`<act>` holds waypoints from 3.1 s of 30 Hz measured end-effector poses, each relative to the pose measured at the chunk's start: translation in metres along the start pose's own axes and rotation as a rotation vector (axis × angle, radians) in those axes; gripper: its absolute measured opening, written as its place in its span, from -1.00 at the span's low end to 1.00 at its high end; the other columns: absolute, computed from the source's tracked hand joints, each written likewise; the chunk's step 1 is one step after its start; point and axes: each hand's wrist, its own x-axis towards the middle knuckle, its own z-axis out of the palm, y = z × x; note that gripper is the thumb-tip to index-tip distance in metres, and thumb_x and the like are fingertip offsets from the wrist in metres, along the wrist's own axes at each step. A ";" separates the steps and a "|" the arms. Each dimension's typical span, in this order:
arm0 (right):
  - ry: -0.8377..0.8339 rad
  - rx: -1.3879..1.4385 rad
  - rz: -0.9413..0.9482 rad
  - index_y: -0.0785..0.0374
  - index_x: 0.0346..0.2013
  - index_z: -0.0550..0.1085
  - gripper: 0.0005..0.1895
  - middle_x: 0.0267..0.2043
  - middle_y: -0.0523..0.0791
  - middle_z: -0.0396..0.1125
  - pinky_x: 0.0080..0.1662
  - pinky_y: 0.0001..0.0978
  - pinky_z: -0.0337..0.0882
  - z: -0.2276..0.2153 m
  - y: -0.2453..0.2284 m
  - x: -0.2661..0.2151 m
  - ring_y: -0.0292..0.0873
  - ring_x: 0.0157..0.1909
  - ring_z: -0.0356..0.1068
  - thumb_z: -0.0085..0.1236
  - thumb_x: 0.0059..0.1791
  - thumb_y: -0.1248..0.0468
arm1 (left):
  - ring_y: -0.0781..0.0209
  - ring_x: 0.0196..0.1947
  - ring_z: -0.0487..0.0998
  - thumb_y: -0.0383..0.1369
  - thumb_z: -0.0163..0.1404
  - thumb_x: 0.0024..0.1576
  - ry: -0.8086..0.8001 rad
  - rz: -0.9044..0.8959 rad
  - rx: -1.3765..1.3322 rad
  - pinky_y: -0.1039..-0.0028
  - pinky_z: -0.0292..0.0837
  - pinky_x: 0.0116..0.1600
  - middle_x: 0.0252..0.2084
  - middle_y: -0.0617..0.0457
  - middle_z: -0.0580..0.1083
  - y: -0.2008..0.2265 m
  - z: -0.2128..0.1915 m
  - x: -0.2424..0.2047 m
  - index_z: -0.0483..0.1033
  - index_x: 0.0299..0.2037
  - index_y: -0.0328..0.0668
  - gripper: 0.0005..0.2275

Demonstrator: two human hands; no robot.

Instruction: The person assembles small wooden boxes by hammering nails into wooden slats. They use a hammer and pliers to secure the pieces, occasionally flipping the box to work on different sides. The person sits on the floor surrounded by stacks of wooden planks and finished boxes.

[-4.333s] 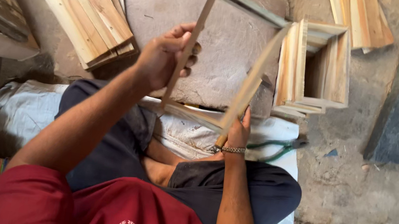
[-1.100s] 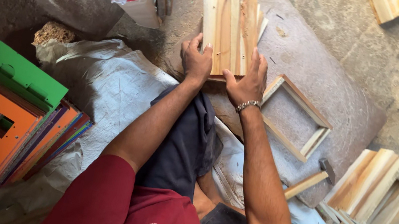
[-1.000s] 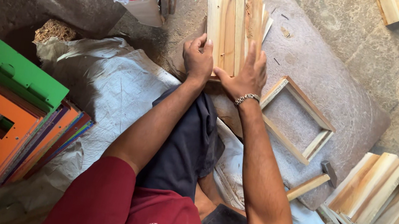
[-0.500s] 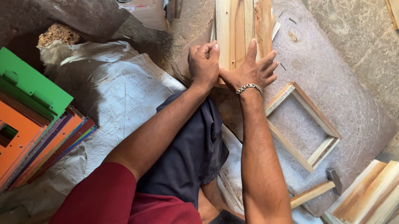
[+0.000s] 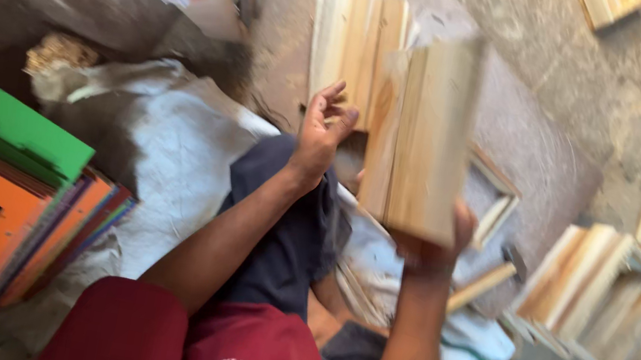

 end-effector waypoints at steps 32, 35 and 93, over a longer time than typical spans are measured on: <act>0.087 1.573 -0.115 0.31 0.42 0.23 -0.15 0.29 -0.03 0.34 0.32 -0.04 0.35 0.011 0.156 -0.259 -0.01 0.27 0.36 0.19 0.03 -0.16 | 0.31 -0.15 0.43 -0.15 0.08 0.25 -0.460 -0.533 0.122 0.49 0.41 -0.12 -0.01 0.02 0.45 -0.023 0.052 -0.107 0.34 0.25 -0.27 -0.54; 0.251 1.381 0.028 0.32 0.36 0.22 -0.20 0.09 -0.03 0.37 0.12 -0.12 0.46 -0.026 0.164 -0.246 -0.09 0.04 0.41 0.18 0.04 -0.14 | 0.30 -0.07 0.56 -0.19 0.09 0.22 -0.447 -0.399 0.310 0.51 0.55 -0.07 0.02 -0.03 0.50 -0.045 0.035 -0.090 0.35 0.22 -0.27 -0.56; 0.490 -0.356 0.035 0.39 0.52 -0.01 0.01 0.45 0.27 0.14 0.38 -0.19 0.23 -0.141 0.200 -0.059 0.19 0.46 0.20 0.43 -0.04 0.26 | 0.17 -0.22 0.65 -0.28 0.13 0.17 -0.387 -0.181 1.145 0.39 0.59 -0.10 -0.10 -0.14 0.62 -0.074 0.131 0.054 0.53 0.09 -0.30 -0.66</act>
